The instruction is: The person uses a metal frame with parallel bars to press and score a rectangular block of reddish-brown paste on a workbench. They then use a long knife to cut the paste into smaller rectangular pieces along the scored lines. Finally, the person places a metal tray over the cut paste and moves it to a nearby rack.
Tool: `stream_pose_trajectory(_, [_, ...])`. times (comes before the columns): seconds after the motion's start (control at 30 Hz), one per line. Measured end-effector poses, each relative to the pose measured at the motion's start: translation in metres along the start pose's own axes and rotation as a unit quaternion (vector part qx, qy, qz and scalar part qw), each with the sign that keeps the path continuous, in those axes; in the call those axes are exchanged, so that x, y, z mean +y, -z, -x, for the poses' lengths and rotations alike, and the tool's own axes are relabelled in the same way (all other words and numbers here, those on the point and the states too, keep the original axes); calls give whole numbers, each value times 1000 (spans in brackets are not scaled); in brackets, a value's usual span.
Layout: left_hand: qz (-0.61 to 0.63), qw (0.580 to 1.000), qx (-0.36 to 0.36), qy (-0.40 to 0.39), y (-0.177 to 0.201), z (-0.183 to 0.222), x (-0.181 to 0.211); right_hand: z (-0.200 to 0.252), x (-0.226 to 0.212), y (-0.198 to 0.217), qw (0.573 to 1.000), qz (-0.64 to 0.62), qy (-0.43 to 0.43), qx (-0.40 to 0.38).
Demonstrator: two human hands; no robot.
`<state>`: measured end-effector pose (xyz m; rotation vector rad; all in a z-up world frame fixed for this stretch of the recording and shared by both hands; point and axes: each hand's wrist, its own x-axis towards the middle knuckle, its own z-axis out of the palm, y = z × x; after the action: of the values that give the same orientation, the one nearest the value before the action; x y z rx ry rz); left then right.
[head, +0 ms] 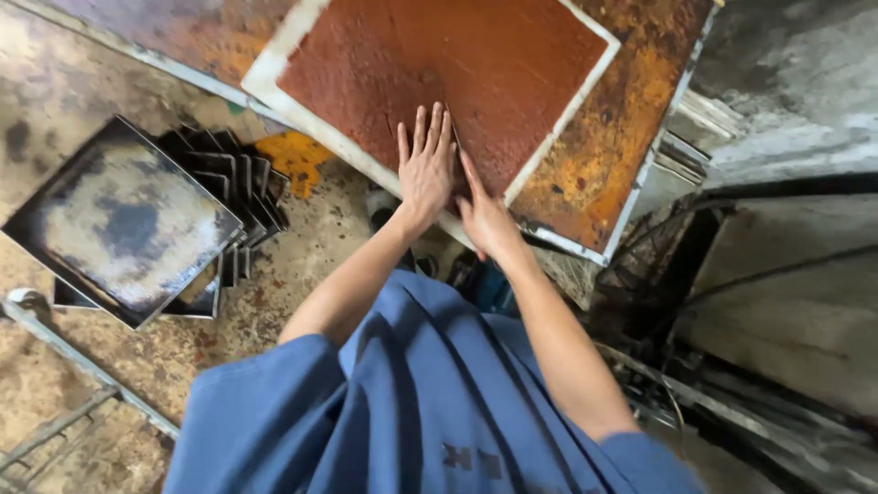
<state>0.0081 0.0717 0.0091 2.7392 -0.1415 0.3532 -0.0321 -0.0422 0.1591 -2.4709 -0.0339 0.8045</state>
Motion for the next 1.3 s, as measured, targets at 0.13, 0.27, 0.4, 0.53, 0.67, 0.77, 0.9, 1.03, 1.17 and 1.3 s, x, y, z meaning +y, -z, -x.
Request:
stream_pose_trajectory(0.13, [-5,999,35,-19,-8,17,2,20,4,-6,1000,2,9,12])
stream_pose_trajectory(0.27, [-33,998,50,-15,-8,25,11,79,-30,16,998,18,-49,-38])
stream_pose_trajectory(0.4, [-14,999,39,21,1,46,33,65,-15,8,1000,19,18,7])
stream_pose_trajectory(0.53, [-27,998,45,38,6,50,42,105,-2,-2,1000,16,14,19])
stream_pose_trajectory(0.67, [-30,998,41,44,2,59,49,76,20,-16,1000,-22,5,0])
stream_pose_trajectory(0.77, [-65,996,43,44,-12,61,54,65,48,-27,1000,-13,18,22])
stream_pose_trajectory(0.9, [-85,995,34,35,-7,53,53,108,52,-28,999,-27,-25,14])
stream_pose_trajectory(1.03, [-95,995,10,41,4,58,57,74,75,-59,999,-25,-23,32])
stream_pose_trajectory(1.17, [-123,992,1,34,12,70,60,113,93,-76,999,-34,-30,25])
stream_pose_trajectory(1.3, [-110,992,48,25,3,45,55,107,106,-78,998,14,-53,25])
